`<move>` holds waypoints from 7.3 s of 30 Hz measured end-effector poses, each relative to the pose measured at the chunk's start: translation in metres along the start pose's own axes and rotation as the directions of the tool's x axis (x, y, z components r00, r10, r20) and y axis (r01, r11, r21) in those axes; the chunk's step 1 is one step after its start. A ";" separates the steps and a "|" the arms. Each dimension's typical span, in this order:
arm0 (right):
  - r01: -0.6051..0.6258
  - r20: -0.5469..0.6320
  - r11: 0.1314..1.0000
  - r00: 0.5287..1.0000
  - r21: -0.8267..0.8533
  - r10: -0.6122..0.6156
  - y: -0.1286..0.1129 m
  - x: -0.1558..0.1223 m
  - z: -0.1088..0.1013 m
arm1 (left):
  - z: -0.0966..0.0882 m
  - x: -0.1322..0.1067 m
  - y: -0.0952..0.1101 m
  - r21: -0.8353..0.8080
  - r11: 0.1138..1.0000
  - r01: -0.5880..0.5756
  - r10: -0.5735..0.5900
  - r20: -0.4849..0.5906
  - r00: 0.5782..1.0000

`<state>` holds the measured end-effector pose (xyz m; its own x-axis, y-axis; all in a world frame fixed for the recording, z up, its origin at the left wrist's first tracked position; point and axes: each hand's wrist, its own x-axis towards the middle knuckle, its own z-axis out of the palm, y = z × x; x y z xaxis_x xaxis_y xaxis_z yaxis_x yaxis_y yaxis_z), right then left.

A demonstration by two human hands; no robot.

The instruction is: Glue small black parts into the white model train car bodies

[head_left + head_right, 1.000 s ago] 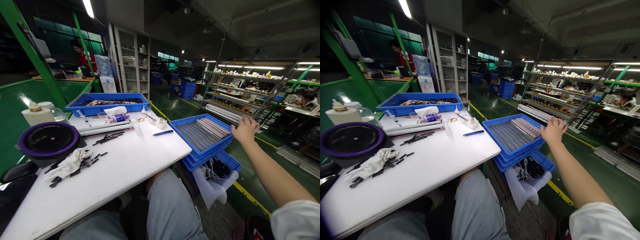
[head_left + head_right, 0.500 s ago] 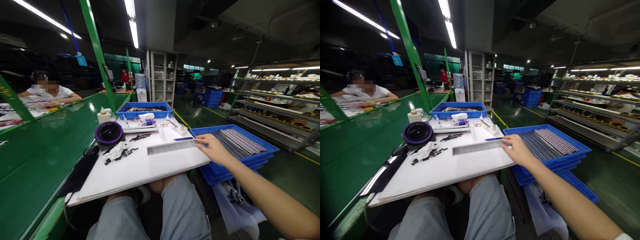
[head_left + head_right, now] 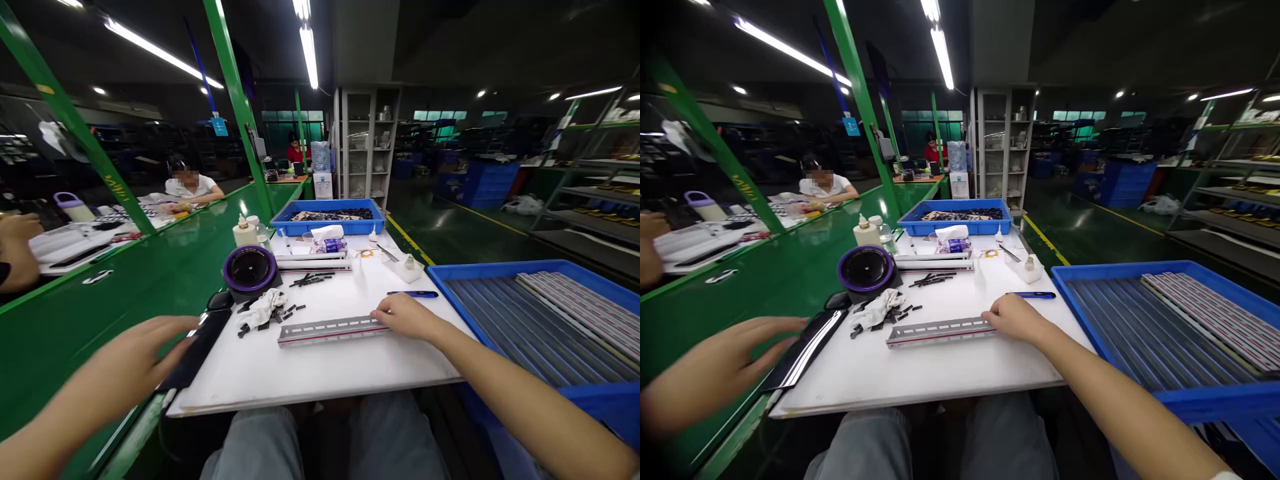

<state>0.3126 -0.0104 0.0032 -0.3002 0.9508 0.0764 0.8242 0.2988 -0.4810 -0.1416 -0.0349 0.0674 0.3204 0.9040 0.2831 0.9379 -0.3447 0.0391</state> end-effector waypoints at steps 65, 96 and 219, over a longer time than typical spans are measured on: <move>0.268 -0.295 0.442 0.955 0.856 -0.008 -0.054 0.086 0.031 | 0.086 0.124 0.157 -0.843 0.526 0.114 -0.067 0.093 0.993; 0.089 -0.059 -0.166 0.983 0.982 0.177 -0.066 0.089 0.041 | 0.096 0.132 0.158 -0.953 -0.128 0.274 -0.059 0.283 0.957; 0.599 -0.109 0.792 0.801 0.123 -0.589 -0.012 0.050 0.048 | 0.116 0.053 0.142 -0.065 0.912 -0.404 0.399 -0.075 0.914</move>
<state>0.2647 0.0297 -0.0287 -0.6730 0.5946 0.4399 0.4136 0.7957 -0.4425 0.0242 -0.0061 -0.0234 0.6575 0.6695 0.3457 0.7176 -0.6962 -0.0166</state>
